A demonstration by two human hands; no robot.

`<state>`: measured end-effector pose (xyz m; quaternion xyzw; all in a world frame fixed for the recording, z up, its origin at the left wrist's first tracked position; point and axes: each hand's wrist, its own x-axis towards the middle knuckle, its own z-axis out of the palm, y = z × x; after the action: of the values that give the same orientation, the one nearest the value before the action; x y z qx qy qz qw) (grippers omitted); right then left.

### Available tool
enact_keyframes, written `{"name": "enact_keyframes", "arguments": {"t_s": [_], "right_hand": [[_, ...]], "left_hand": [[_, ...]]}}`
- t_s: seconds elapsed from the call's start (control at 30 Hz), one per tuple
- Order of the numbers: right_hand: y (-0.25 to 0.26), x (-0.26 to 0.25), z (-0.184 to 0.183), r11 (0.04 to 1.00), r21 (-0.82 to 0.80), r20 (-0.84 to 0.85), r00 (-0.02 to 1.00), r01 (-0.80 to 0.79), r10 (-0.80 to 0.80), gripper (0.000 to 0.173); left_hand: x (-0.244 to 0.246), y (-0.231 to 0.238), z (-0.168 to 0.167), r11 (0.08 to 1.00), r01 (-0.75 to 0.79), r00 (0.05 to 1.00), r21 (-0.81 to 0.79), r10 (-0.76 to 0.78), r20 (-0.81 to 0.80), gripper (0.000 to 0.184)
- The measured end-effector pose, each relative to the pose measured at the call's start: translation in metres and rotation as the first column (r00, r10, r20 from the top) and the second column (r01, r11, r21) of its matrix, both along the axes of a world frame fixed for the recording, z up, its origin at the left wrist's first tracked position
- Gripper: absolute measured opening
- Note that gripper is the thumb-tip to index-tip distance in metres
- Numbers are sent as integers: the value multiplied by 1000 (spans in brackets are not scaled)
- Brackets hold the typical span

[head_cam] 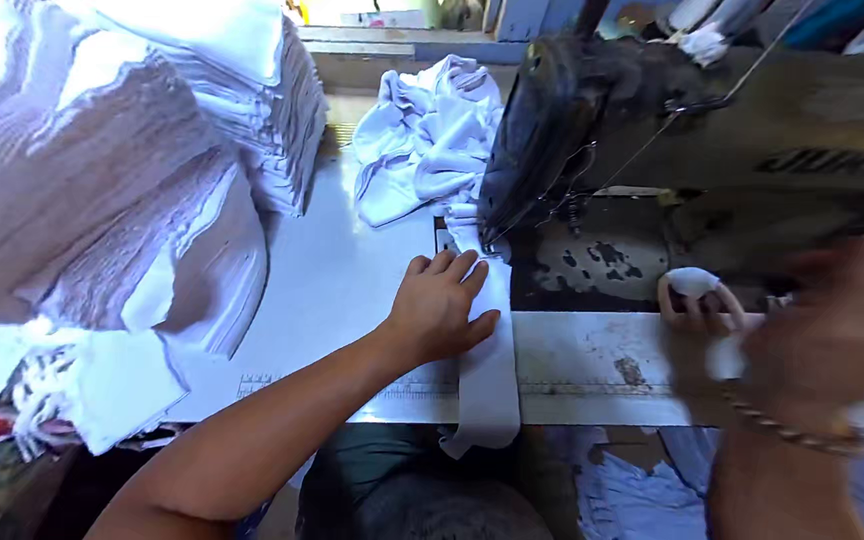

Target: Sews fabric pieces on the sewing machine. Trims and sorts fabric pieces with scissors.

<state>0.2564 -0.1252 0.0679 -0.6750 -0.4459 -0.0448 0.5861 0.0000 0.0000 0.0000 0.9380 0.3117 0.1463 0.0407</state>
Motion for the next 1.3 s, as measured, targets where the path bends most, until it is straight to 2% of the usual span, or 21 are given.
{"name": "enact_keyframes", "arguments": {"t_s": [0.03, 0.07, 0.13, 0.17, 0.27, 0.37, 0.53, 0.63, 0.8, 1.1, 1.3], "right_hand": [[11, -18, -13, 967, -110, 89, 967, -230, 240, 22], [26, -30, -25, 889, -255, 120, 899, -381, 420, 28], [57, -45, -45, 716, -525, 104, 801, -460, 590, 35], [69, -48, -53, 682, -582, 120, 782, -444, 611, 36], [87, -55, -62, 694, -593, 164, 782, -409, 601, 27], [91, -57, -62, 698, -572, 59, 827, -430, 559, 18], [88, -62, -57, 699, -596, 14, 865, -395, 501, 23], [91, -70, -55, 732, -588, -45, 917, -345, 396, 20], [104, -77, -53, 755, -597, -48, 952, -271, 303, 14], [104, -75, -61, 785, -558, 40, 937, -268, 348, 20], [110, -75, -60, 773, -580, 29, 942, -257, 334, 21]], "left_hand": [[-1, 0, 0, 1000, 5, 1000, -4, -5, 2, 62], [-1, 0, 0, 1000, 4, 1000, -7, -4, 2, 63], [-2, 0, 0, 1000, -4, 1000, 7, 4, 2, 63], [-3, 1, 1, 1000, -7, 1000, 10, 7, -3, 63], [-3, 1, 4, 1000, -24, 999, -7, 24, -27, 64], [-2, 0, 6, 999, -47, 997, -27, 45, -57, 64], [-2, 6, 9, 999, -24, 997, -37, 21, -77, 66], [-1, 6, 13, 999, -17, 996, -50, 13, -89, 66], [0, 10, 15, 999, -15, 992, -41, 10, -125, 67], [2, 10, 17, 999, -33, 987, -10, 31, -156, 70], [3, 15, 14, 999, -41, 987, 7, 41, -158, 72]]}}
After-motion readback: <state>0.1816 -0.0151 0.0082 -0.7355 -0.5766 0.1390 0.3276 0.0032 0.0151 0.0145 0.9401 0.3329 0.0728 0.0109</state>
